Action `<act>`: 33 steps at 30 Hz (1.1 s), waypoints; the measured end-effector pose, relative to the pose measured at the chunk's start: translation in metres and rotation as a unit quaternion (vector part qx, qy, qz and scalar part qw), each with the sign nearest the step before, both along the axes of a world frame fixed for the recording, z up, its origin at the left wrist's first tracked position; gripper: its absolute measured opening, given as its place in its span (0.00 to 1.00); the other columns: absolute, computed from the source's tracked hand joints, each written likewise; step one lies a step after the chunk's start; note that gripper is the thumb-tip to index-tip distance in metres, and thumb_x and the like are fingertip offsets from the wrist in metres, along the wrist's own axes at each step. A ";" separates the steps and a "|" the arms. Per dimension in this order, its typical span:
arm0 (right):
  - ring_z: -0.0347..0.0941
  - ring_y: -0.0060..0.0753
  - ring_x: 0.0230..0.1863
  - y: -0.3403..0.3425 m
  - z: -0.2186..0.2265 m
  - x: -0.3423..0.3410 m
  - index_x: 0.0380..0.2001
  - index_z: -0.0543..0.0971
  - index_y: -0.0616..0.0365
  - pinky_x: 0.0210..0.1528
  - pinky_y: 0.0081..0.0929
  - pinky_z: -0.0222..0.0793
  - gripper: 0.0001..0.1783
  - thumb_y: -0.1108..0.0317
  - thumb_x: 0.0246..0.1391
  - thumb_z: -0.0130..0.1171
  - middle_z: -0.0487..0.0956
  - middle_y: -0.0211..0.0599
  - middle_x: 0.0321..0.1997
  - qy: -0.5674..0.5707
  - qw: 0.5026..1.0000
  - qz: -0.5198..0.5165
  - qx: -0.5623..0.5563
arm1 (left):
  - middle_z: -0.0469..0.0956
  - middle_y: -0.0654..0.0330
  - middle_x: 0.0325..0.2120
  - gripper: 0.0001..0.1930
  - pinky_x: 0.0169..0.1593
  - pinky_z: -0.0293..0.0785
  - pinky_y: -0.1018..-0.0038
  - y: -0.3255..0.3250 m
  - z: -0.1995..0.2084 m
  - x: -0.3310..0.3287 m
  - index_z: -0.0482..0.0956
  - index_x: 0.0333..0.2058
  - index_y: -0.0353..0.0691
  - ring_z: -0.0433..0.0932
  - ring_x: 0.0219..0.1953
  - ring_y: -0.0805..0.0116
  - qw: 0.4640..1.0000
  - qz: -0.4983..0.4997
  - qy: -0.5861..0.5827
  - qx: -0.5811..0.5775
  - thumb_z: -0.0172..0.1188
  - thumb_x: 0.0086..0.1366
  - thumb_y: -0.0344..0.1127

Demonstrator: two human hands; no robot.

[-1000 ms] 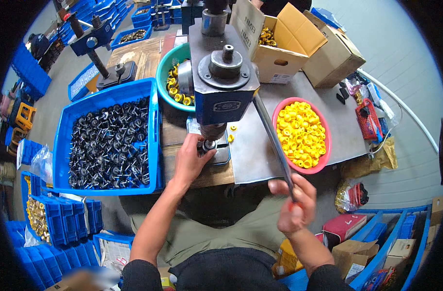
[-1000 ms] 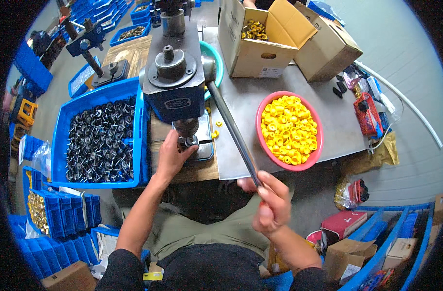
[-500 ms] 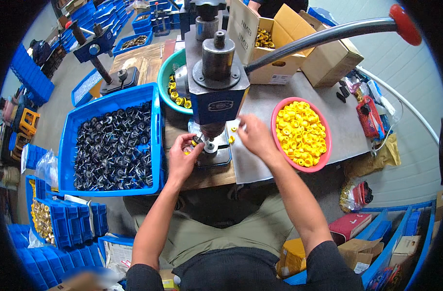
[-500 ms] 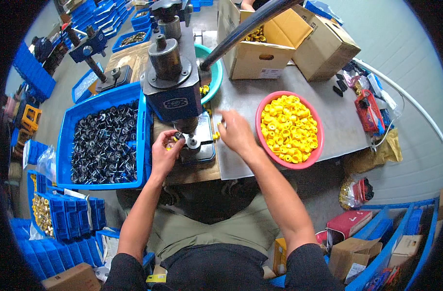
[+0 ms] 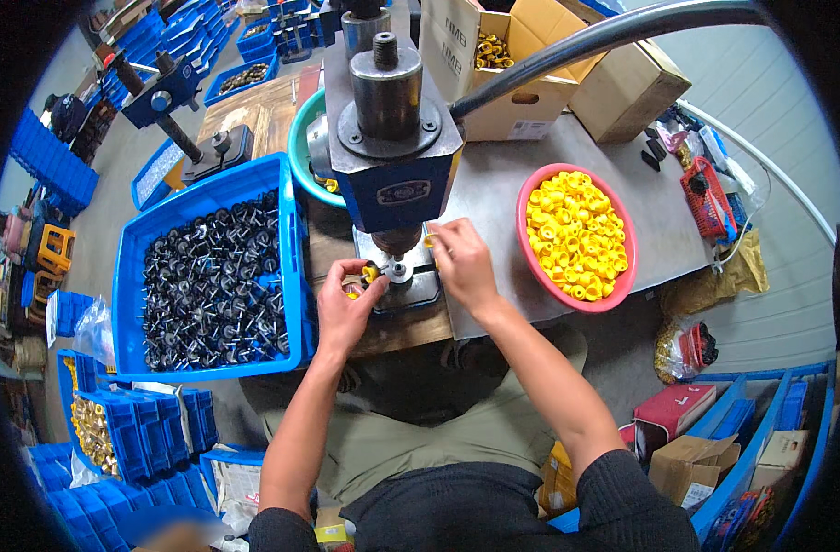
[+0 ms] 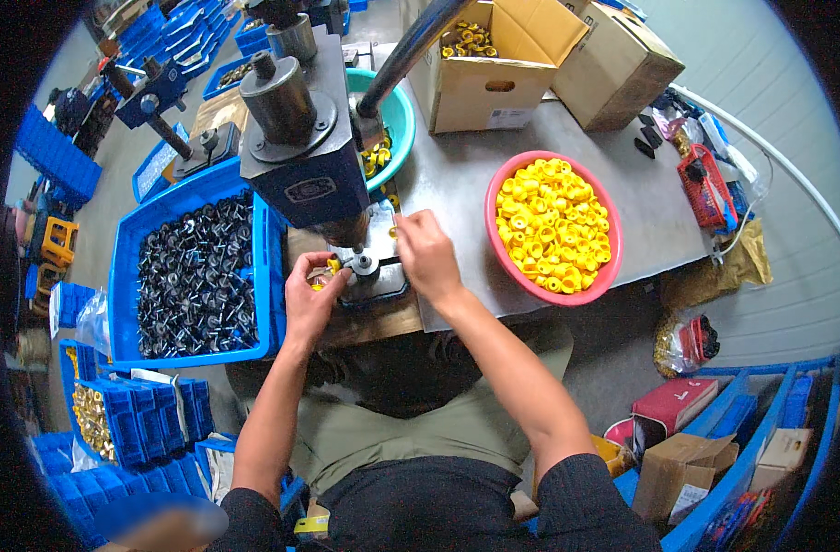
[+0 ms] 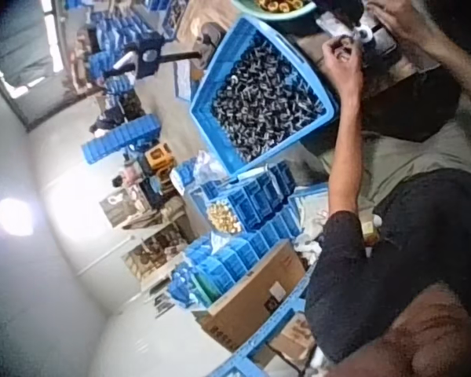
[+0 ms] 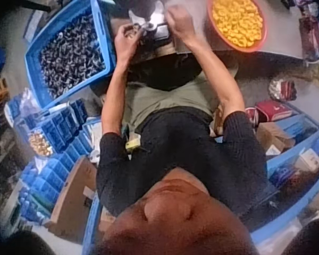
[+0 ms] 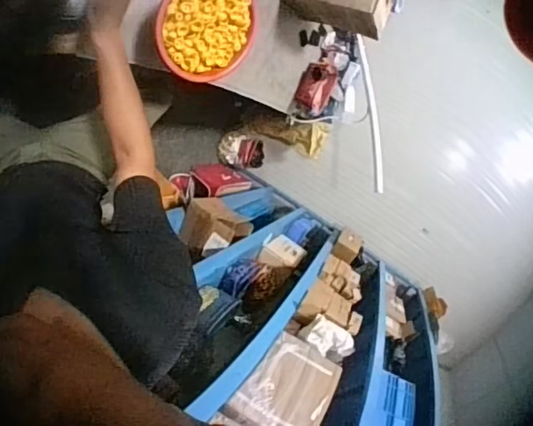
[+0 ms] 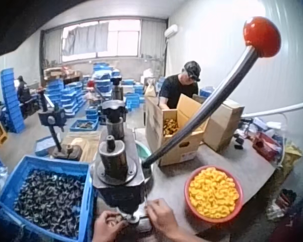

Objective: The person assembles small metal pins and yellow plastic caps by hand, pressing them together using a manual press machine.

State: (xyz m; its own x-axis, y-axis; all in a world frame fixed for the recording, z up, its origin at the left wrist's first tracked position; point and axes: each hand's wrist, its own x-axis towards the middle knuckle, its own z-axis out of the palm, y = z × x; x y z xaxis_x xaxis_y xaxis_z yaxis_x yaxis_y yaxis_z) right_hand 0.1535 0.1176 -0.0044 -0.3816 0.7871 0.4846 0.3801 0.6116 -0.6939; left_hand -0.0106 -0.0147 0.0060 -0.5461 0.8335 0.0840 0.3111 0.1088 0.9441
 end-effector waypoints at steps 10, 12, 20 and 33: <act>0.76 0.46 0.38 -0.021 0.006 0.005 0.42 0.79 0.64 0.41 0.39 0.73 0.15 0.78 0.49 0.58 0.76 0.43 0.42 -0.092 0.958 0.206 0.175 | 0.81 0.61 0.34 0.16 0.36 0.72 0.79 0.012 0.005 -0.002 0.79 0.42 0.33 0.76 0.32 0.77 1.000 -0.010 -0.017 -0.013 0.70 0.58 0.35; 0.76 0.44 0.38 -0.026 0.008 0.009 0.44 0.79 0.63 0.41 0.37 0.73 0.16 0.78 0.49 0.58 0.76 0.43 0.42 -0.063 0.969 0.181 0.153 | 0.82 0.60 0.35 0.17 0.36 0.72 0.79 0.016 0.005 -0.001 0.80 0.42 0.32 0.76 0.31 0.77 0.999 -0.014 -0.048 -0.022 0.70 0.57 0.35; 0.74 0.34 0.33 -0.031 0.043 0.043 0.44 0.80 0.60 0.36 0.26 0.71 0.14 0.80 0.52 0.59 0.77 0.42 0.40 0.046 0.995 0.087 -0.009 | 0.77 0.59 0.35 0.16 0.31 0.72 0.76 0.026 0.011 0.005 0.79 0.40 0.33 0.74 0.26 0.73 0.993 -0.091 0.069 0.015 0.71 0.55 0.31; 0.76 0.42 0.48 0.087 0.287 0.144 0.52 0.74 0.60 0.56 0.39 0.66 0.22 0.55 0.67 0.44 0.77 0.42 0.52 0.554 0.801 0.222 -0.050 | 0.74 0.55 0.37 0.21 0.31 0.75 0.66 0.027 0.001 0.014 0.73 0.39 0.36 0.77 0.30 0.60 0.983 -0.081 0.167 0.015 0.74 0.52 0.36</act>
State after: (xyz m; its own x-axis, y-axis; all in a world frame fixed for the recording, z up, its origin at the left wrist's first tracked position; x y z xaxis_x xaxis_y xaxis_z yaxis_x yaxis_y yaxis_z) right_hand 0.2980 0.2048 0.2830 -0.0133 0.7493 0.6621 -0.7424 0.4361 -0.5085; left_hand 0.0029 0.0122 0.0072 -0.3451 0.9014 0.2616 0.6145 0.0063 0.7889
